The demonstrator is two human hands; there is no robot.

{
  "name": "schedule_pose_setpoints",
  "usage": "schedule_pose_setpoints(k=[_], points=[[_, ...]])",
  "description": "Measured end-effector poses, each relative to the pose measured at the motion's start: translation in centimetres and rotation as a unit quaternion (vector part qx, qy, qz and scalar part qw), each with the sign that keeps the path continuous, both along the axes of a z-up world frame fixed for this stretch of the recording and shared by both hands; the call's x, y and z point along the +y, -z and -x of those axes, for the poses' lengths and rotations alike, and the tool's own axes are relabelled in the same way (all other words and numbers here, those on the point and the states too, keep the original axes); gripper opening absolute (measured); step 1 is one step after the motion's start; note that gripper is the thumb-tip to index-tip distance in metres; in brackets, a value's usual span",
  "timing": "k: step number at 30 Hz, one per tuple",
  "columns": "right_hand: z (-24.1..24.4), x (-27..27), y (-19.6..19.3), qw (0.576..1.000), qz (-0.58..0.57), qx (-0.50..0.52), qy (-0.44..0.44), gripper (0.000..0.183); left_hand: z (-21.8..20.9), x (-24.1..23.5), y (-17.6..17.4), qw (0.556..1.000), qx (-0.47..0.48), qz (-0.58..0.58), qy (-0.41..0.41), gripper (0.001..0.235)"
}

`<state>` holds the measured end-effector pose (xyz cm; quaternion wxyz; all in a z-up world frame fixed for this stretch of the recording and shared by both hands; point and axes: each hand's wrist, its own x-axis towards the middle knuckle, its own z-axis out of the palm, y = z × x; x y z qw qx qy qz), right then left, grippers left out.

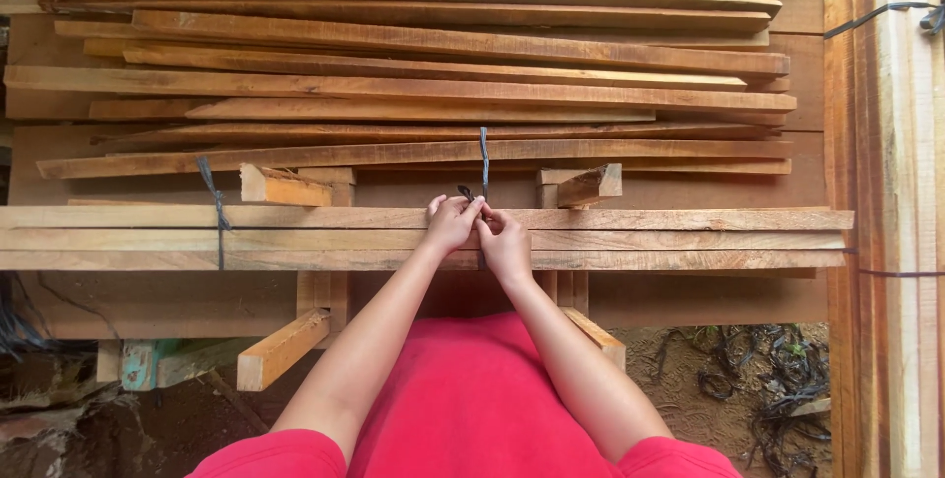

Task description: The person gathers several thin wooden planks and secures them into a bundle using a black strap. They wrap the strap around the wood and tie it tightly by hand. The person then lifts the completed bundle and places it on a larger stack of similar wood.

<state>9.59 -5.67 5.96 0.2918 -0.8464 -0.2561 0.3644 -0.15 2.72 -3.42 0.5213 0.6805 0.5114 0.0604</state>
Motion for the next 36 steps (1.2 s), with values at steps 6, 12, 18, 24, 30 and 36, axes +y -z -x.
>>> schedule_pose_setpoints(k=[6,12,18,24,30,36], points=[[-0.4,-0.6,3.2,0.999,-0.022,-0.041,0.004,0.017,-0.3,1.3,-3.8,0.998,0.063,0.013,0.011,0.04],[-0.3,-1.1,3.9,0.995,-0.058,0.028,0.082,0.016,-2.6,3.9,-6.8,0.985,0.16,-0.034,0.053,0.053],[-1.1,-0.8,3.9,0.977,-0.109,0.131,0.131,0.019,-2.3,6.7,-5.2,0.982,0.181,-0.044,0.025,0.05],[-0.6,-0.1,2.4,0.958,-0.178,0.122,0.188,0.016,-1.1,3.9,-5.7,0.987,0.097,-0.016,0.128,0.038],[-2.2,1.9,3.3,0.957,-0.205,0.103,0.176,0.013,0.0,3.9,-7.4,0.983,0.107,0.054,0.138,0.048],[-5.3,3.9,3.6,0.999,-0.006,-0.05,-0.002,0.01,0.2,3.2,-2.3,0.984,0.089,0.053,0.141,0.043]])
